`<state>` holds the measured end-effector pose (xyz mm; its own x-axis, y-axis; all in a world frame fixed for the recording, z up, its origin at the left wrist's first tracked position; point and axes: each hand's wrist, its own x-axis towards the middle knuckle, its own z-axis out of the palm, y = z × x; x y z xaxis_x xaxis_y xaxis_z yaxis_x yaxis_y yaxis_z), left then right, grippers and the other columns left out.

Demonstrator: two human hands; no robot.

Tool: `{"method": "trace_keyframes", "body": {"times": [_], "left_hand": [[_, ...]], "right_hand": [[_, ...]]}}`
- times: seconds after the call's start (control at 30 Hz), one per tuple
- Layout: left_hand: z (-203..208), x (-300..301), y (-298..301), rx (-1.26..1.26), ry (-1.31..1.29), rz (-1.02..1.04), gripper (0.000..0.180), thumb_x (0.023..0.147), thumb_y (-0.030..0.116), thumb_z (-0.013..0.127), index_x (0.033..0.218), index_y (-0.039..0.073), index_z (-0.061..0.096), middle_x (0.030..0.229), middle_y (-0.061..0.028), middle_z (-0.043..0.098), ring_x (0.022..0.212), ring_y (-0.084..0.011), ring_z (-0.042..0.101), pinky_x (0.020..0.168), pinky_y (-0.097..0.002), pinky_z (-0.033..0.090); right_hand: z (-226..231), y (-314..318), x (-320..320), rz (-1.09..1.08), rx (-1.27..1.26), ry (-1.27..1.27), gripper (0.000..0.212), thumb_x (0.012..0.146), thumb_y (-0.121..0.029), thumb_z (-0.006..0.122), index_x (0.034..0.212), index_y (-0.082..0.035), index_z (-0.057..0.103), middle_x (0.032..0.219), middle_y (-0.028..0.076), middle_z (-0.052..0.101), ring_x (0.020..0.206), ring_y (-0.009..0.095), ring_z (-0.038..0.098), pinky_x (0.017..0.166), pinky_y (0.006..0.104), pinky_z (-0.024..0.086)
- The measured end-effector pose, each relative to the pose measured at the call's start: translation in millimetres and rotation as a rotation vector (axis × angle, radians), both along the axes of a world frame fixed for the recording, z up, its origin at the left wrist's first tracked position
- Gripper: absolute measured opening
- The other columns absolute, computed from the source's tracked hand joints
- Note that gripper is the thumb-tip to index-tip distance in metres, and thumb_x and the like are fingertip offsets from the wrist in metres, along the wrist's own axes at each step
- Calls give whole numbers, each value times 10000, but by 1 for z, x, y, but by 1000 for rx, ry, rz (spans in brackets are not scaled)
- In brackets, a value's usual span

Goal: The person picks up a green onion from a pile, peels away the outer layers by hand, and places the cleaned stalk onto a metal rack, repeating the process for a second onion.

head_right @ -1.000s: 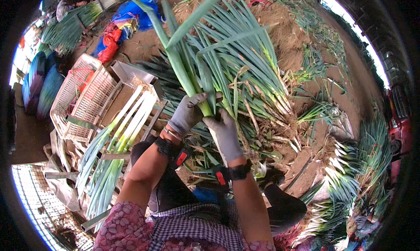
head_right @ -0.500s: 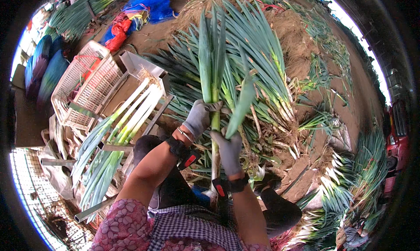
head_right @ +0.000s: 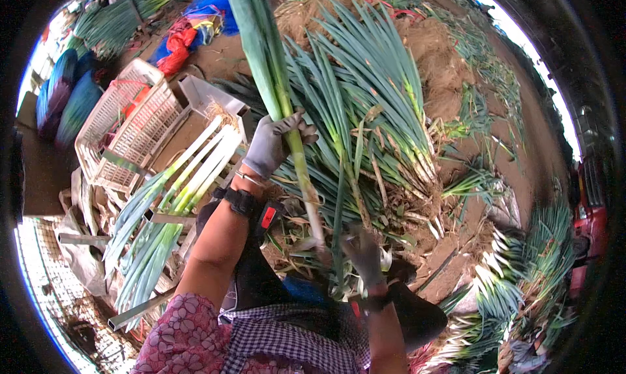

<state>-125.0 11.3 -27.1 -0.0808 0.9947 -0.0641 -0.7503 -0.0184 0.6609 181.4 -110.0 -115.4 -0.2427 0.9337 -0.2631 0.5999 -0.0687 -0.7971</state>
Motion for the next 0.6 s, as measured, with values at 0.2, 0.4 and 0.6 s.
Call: {"method": "trace_keyframes", "body": {"times": [0.2,0.4,0.6], "left_hand": [[2,29,-1,114,-143,-98,298,871,93,634,1111,-21,499,871,-68,571,809,-233,622,800,-414,541],[3,21,-2,109,-213,-117,318,852,16,624,1129,-55,484,998,-109,582,900,-266,634,839,-379,528],[11,19,-18,119,-113,-207,412,835,27,649,1202,-31,471,1049,-116,599,985,-277,618,874,-392,522]], "right_hand": [[99,76,-134,-19,704,106,330,710,-111,752,979,-36,577,939,114,593,817,281,591,721,369,475],[102,66,-141,122,781,13,286,721,-40,724,960,-52,568,891,98,601,788,247,596,696,343,482],[103,71,-119,-196,9,822,248,743,69,678,943,-21,563,880,31,612,770,99,566,698,254,486]]}}
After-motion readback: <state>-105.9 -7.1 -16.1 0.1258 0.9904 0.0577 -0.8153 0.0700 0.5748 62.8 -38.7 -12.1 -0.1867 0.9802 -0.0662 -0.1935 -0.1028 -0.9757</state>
